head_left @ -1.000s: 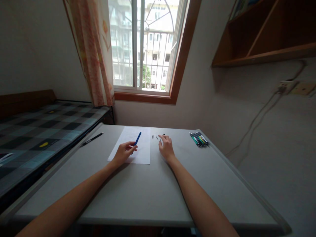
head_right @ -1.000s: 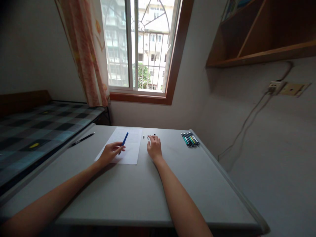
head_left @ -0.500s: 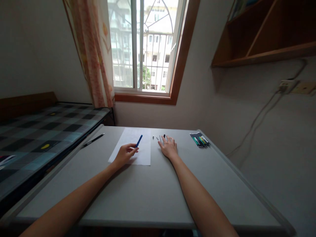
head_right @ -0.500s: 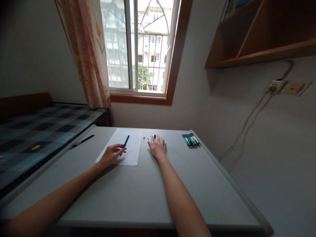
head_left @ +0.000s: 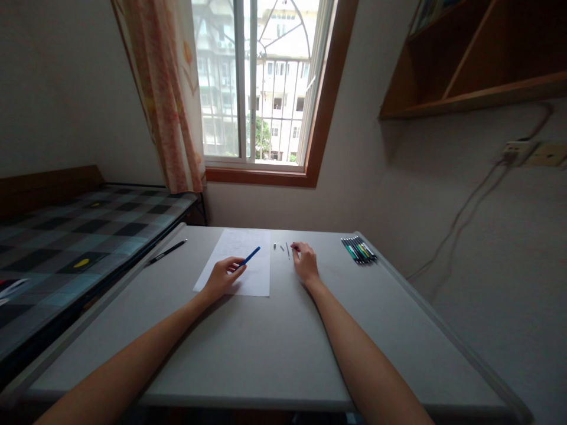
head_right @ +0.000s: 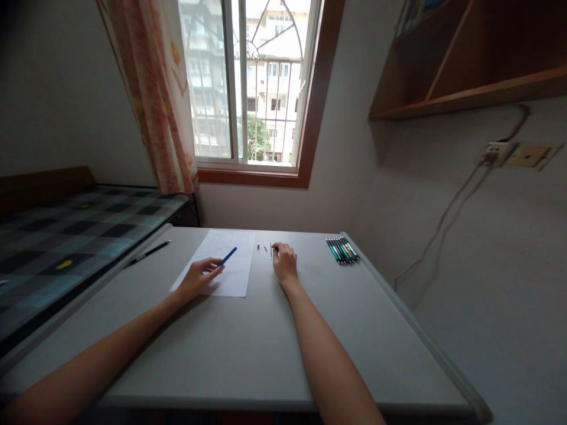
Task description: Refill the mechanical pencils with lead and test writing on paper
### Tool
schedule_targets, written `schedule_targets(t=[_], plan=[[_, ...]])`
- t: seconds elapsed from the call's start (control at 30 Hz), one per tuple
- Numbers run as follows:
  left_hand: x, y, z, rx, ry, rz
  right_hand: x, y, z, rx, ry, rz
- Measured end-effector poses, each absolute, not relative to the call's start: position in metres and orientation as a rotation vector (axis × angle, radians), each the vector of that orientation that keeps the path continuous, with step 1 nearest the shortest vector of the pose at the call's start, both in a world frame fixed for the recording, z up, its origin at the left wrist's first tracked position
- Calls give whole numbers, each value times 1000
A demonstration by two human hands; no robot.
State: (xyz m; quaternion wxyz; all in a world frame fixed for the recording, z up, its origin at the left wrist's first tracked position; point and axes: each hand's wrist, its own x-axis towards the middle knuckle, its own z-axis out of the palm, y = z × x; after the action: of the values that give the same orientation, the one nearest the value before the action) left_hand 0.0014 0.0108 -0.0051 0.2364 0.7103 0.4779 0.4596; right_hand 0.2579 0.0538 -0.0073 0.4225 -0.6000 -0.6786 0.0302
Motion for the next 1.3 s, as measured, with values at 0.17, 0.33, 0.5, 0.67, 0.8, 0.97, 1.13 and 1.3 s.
schedule_targets(t=[0.17,0.33,0.5,0.67,0.8,0.97,1.13,1.3], plan=[[1,10,-5,2002,1342,1249,248,52,-7,-1182,-1566,432],[-1,11,-4,2036,1378,1244,229,42,0,-1019,-1640,541],[0,8,0,2072,1371,1226,214,31,6,-934,-1677,633],[1,7,0,2097,1342,1222,209,27,8,-931,-1687,664],[0,8,-1,2125,1333,1211,209,26,9,-944,-1692,651],[-1,8,-2,2161,1321,1216,210,24,12,-952,-1715,628],[0,7,-1,2158,1318,1207,211,25,11,-937,-1729,641],[3,3,3,2200,1230,1193,208,24,6,-942,-1805,650]])
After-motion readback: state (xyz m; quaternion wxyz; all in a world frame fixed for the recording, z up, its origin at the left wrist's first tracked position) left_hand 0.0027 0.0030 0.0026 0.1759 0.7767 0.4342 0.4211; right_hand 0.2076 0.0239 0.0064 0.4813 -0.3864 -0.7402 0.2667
